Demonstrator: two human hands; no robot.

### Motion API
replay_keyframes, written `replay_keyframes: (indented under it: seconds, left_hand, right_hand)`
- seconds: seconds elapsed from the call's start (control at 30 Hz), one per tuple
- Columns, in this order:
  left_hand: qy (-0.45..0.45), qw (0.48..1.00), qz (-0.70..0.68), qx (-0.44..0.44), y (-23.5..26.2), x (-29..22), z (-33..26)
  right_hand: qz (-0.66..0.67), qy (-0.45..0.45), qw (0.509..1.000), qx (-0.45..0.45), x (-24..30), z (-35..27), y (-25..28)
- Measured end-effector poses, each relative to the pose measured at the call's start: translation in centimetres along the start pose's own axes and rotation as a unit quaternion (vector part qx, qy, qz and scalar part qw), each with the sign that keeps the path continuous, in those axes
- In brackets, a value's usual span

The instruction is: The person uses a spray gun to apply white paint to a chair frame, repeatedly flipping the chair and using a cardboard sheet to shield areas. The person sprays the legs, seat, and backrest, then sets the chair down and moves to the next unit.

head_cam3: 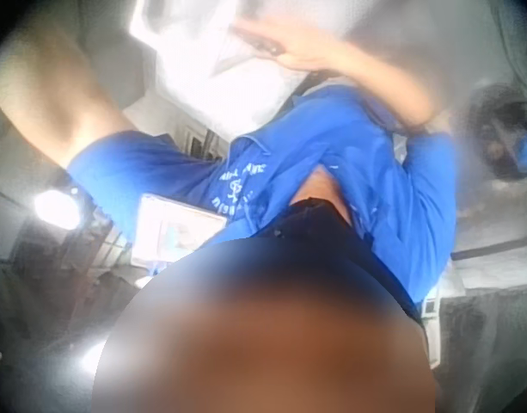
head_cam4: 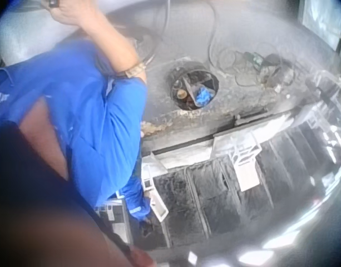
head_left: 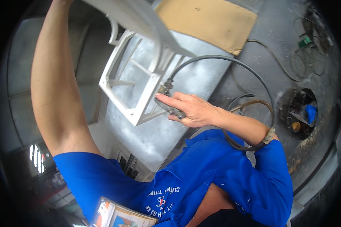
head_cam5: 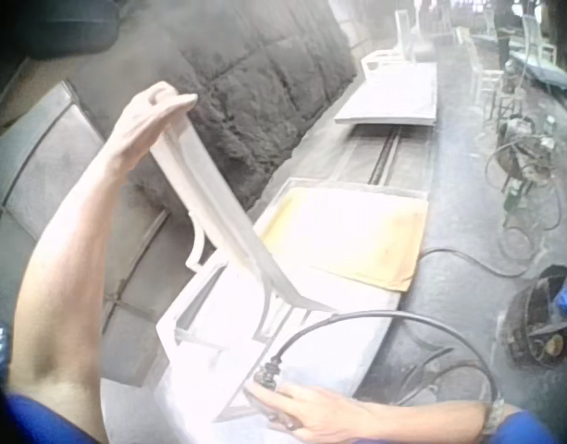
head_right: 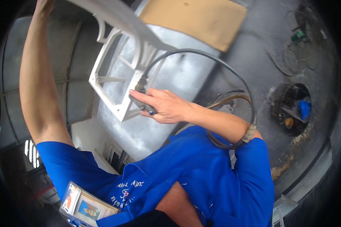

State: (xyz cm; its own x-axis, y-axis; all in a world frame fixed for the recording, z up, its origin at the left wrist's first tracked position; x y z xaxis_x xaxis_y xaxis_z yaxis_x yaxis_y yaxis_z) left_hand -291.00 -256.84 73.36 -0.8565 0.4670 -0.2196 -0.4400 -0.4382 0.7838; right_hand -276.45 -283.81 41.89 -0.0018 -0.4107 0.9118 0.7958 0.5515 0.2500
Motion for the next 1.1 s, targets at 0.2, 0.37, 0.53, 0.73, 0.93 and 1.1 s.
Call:
replay_keyframes:
  seconds: [0.2,0.37,0.53,0.73,0.93,1.1]
  left_hand:
    - [0.059,0.986,-0.135,-0.075,-1.4,1.4,-0.1]
    - [0.008,0.990,-0.095,-0.104,0.8,0.4,-4.7]
    - [-0.085,0.977,-0.131,-0.147,3.5,-3.9,-12.5]
    - [0.146,0.888,-0.094,-0.427,0.0,-8.6,-26.4]
    - [0.354,0.839,0.045,-0.412,-15.8,-7.9,-36.7]
    - [0.362,0.806,0.109,-0.455,-17.2,-5.1,-38.0]
  right_hand:
    - [-0.203,-0.203,0.955,0.071,1.0,-13.0,14.9]
    - [-0.287,-0.337,0.891,0.099,5.4,-21.4,24.8]
    - [-0.158,-0.348,0.924,0.021,7.8,-21.5,27.8]
    - [-0.076,-0.313,0.946,-0.041,-1.2,-13.1,28.7]
    - [-0.155,-0.323,0.931,-0.069,-7.1,-5.9,32.7]
    - [-0.252,-0.288,0.924,0.025,-8.8,-0.3,34.6]
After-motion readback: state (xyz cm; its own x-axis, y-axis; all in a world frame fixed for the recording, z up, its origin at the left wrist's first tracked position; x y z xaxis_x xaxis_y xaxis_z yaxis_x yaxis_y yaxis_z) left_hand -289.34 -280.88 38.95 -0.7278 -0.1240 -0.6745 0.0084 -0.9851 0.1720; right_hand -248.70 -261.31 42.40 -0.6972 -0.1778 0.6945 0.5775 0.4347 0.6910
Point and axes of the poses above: each hand's wrist, its own z-axis towards the middle knuckle, its own y-axis out of the back of the hand, x = y × z, the point moved 1 cm from there along z, towards the middle knuckle, and after that the axes turned 5 degrees about -x, right-handed, at the moved point
